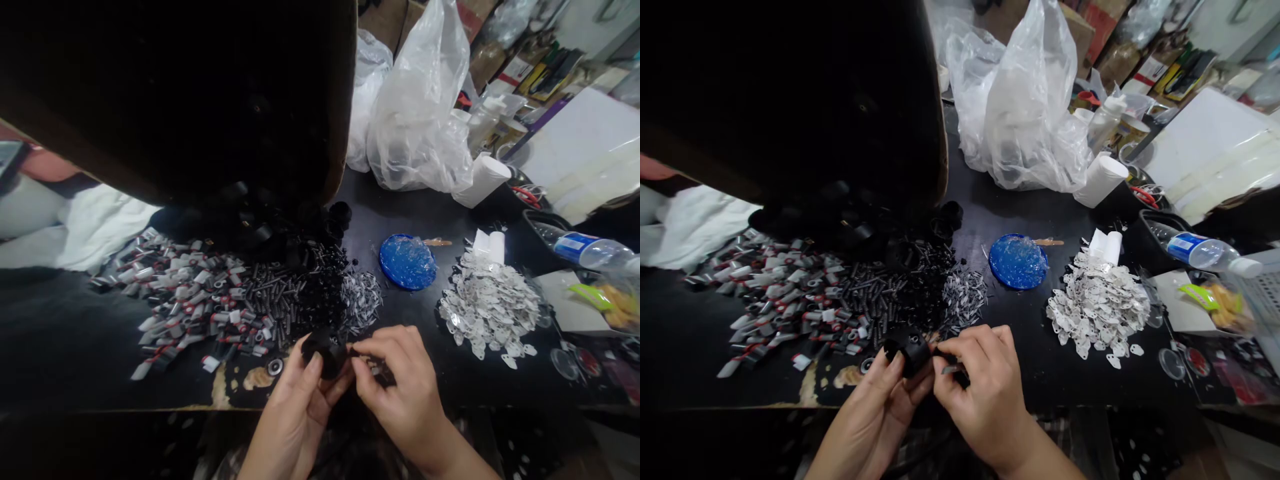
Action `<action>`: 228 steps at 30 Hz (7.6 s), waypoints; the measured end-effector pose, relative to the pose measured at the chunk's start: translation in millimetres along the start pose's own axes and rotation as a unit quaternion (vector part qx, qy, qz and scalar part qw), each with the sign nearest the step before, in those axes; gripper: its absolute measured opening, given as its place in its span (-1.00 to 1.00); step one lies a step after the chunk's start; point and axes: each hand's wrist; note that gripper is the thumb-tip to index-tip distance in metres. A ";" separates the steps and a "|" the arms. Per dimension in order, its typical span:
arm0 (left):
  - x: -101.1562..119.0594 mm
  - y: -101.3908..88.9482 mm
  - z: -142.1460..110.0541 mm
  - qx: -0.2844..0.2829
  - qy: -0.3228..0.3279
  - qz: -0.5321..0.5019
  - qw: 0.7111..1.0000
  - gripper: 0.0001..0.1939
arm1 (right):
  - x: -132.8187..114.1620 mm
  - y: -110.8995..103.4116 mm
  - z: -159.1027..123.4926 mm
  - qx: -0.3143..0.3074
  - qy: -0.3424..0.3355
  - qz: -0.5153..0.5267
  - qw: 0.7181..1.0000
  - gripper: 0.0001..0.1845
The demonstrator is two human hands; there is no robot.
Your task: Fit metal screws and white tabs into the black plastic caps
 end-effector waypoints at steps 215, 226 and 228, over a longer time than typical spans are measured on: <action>-8.3 -2.9 -6.2 -0.037 -0.001 0.194 0.980 -0.63 | 10.0 -23.1 -0.9 -0.109 -0.026 0.002 0.994 -0.78; -14.1 2.7 -9.4 -0.007 0.039 0.147 0.988 -0.81 | 1.8 -20.4 -10.9 -0.091 -0.034 -0.019 0.995 -0.84; -18.4 4.5 -9.2 0.010 0.052 0.137 0.989 -0.83 | -1.3 -19.6 -16.4 -0.078 -0.032 -0.036 0.996 -0.84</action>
Point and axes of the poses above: each hand's wrist, its own z-axis towards the middle knuckle, its own y-axis out of the palm, x = y × z, and after that the axes turned 12 degrees about x, right-handed
